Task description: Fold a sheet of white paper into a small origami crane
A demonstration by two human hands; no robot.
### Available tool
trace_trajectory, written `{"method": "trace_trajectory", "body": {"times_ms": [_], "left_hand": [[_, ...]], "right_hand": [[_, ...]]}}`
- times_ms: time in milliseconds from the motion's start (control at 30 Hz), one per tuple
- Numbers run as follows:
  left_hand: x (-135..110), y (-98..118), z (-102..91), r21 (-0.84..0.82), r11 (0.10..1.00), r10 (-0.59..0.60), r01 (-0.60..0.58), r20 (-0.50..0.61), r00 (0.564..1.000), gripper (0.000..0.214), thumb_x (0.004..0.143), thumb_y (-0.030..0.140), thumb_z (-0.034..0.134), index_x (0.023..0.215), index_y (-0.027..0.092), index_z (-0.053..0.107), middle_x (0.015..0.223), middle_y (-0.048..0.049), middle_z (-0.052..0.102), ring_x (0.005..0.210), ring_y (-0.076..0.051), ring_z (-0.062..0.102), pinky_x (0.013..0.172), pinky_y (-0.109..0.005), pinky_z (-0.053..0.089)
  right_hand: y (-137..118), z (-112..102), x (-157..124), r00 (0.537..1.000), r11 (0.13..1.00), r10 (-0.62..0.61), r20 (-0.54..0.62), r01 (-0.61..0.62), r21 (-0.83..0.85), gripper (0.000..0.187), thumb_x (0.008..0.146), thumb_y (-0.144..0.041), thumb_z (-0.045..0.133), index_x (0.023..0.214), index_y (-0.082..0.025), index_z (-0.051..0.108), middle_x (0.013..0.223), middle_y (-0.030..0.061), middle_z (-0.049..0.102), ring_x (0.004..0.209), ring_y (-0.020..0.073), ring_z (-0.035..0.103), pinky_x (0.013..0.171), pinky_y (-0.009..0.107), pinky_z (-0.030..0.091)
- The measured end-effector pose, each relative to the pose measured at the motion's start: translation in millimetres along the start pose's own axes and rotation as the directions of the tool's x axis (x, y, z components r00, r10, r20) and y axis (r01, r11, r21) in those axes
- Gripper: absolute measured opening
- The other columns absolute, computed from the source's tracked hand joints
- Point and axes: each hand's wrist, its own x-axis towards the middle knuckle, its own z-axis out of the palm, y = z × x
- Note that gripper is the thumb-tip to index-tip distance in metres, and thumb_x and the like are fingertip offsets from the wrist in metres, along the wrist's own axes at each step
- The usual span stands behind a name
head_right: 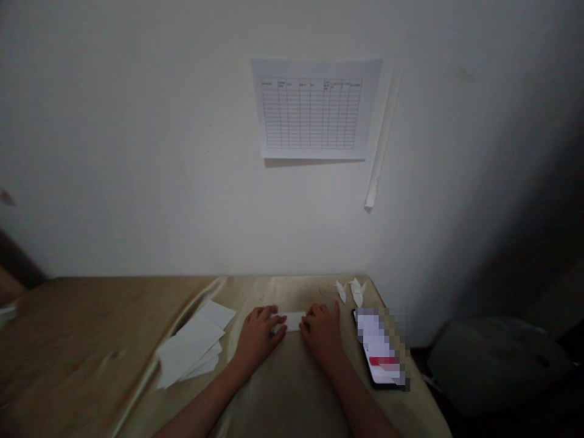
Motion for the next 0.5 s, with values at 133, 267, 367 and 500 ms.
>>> {"method": "trace_trajectory", "body": {"times_ms": [133, 267, 367, 500], "left_hand": [[0.6, 1.5, 0.1, 0.001, 1.0, -0.019, 0.019, -0.019, 1.0, 0.023, 0.087, 0.041, 0.065, 0.106, 0.033, 0.076, 0.131, -0.0018, 0.062, 0.119, -0.029, 0.051, 0.105, -0.046, 0.039], [1.9, 2.9, 0.0, -0.002, 0.999, -0.042, 0.042, -0.024, 0.999, 0.025, 0.083, 0.043, 0.07, 0.106, 0.033, 0.075, 0.135, -0.0026, 0.059, 0.121, -0.03, 0.051, 0.106, -0.047, 0.039], [2.9, 2.8, 0.0, -0.006, 0.998, -0.062, 0.062, -0.009, 0.998, 0.028, 0.081, 0.044, 0.072, 0.107, 0.033, 0.075, 0.137, -0.0033, 0.058, 0.124, -0.03, 0.05, 0.109, -0.048, 0.036], [4.3, 2.6, -0.9, -0.006, 0.996, -0.087, 0.088, 0.017, 0.996, 0.031, 0.08, 0.046, 0.073, 0.109, 0.034, 0.074, 0.141, -0.0034, 0.057, 0.129, -0.031, 0.048, 0.113, -0.05, 0.032]], "right_hand": [[-3.0, -3.3, 0.1, 1.0, 1.0, 0.009, 0.004, -0.009, 0.004, 0.021, 0.095, -0.033, 0.055, 0.092, -0.027, 0.075, 0.104, 0.0021, 0.07, 0.107, 0.0224, 0.059, 0.119, 0.057, 0.001], [-9.2, -3.6, 1.1, 0.998, 0.998, 0.061, 0.013, -0.061, -0.013, 0.021, 0.092, -0.041, 0.06, 0.092, -0.026, 0.074, 0.107, 0.0054, 0.069, 0.109, 0.0262, 0.057, 0.116, 0.059, 0.008], [-12.8, 0.4, 1.1, 0.993, 0.992, 0.12, 0.013, -0.12, -0.028, 0.029, 0.087, -0.051, 0.065, 0.095, -0.025, 0.071, 0.111, 0.008, 0.067, 0.112, 0.0295, 0.055, 0.113, 0.056, 0.018], [-12.7, 9.0, 0.8, 0.982, 0.982, 0.189, 0.003, -0.189, -0.008, 0.034, 0.084, -0.056, 0.066, 0.1, -0.026, 0.069, 0.115, 0.0083, 0.065, 0.114, 0.031, 0.054, 0.109, 0.053, 0.024]]}}
